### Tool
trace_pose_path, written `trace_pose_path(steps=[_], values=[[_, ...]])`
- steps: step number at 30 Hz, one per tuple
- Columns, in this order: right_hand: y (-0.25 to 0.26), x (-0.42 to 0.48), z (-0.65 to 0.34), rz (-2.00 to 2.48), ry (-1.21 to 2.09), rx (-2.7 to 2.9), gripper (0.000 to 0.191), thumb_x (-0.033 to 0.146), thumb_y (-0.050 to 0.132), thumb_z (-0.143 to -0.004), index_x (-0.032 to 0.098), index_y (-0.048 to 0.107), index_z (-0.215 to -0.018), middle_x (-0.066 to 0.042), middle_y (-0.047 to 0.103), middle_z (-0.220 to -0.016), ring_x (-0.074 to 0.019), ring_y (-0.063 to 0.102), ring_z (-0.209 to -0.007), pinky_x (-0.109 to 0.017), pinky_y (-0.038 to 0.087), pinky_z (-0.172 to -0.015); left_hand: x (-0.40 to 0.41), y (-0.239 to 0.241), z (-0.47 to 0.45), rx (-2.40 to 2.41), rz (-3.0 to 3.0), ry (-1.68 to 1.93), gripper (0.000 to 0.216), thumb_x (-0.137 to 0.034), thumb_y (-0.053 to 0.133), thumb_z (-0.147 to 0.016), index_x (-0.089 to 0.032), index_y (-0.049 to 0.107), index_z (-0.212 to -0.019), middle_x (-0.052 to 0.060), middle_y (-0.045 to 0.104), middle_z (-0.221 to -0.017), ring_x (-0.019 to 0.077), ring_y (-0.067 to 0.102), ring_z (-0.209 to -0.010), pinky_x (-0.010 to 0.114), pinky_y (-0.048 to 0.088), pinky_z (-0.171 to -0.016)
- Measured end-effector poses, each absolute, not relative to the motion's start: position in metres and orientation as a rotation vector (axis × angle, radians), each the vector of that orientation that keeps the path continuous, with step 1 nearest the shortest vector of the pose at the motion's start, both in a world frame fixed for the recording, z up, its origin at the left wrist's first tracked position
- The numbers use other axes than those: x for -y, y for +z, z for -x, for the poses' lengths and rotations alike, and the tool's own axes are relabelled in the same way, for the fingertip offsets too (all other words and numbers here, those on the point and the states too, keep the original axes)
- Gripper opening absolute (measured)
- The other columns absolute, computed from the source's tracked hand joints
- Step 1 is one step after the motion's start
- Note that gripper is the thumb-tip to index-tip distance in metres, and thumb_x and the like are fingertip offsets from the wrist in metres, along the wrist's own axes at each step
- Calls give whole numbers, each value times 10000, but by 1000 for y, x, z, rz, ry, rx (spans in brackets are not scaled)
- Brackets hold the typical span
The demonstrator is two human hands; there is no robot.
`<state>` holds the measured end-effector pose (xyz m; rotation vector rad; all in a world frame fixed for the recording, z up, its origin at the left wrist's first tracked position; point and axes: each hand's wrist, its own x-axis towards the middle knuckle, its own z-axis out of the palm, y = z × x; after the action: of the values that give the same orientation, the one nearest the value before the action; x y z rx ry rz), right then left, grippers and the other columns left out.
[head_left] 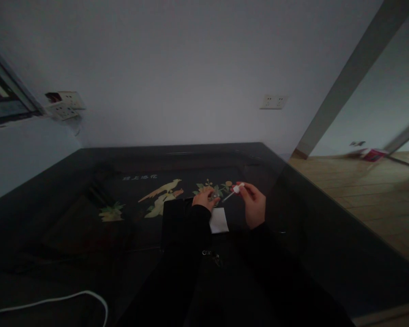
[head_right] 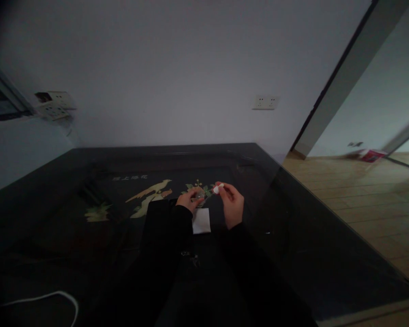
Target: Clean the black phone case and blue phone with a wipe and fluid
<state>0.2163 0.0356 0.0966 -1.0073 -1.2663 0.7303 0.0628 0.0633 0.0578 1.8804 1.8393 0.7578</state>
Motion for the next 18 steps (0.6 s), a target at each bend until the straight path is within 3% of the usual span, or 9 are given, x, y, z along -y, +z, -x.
trace_pose_path(steps=[5, 14, 18], values=[[68, -25, -208, 1054, 784, 1348, 233, 361, 566, -728, 148, 617, -808, -71, 680, -753, -199, 651, -695, -307, 517, -645, -65, 56, -63, -1853, -1905, 734, 387, -369, 600, -704, -207, 593, -1056, 43, 658, -997, 185, 590, -942, 264, 425, -809], [64, -19, -201, 1081, 694, 1531, 153, 314, 606, -696, 170, 635, -656, -12, 642, -641, -156, 594, -622, -257, 460, -622, -65, 49, -62, -1859, -1899, 730, 416, -388, 585, -716, -192, 572, -1083, 45, 651, -1017, 163, 589, -939, 231, 424, -798], [66, -19, -200, 1076, 654, 1501, 173, 325, 591, -715, 162, 643, -697, -25, 657, -672, -163, 611, -641, -263, 473, -627, -64, 52, -61, -1861, -1901, 720, 410, -394, 588, -710, -196, 580, -1069, 46, 653, -1003, 179, 588, -936, 250, 427, -796]])
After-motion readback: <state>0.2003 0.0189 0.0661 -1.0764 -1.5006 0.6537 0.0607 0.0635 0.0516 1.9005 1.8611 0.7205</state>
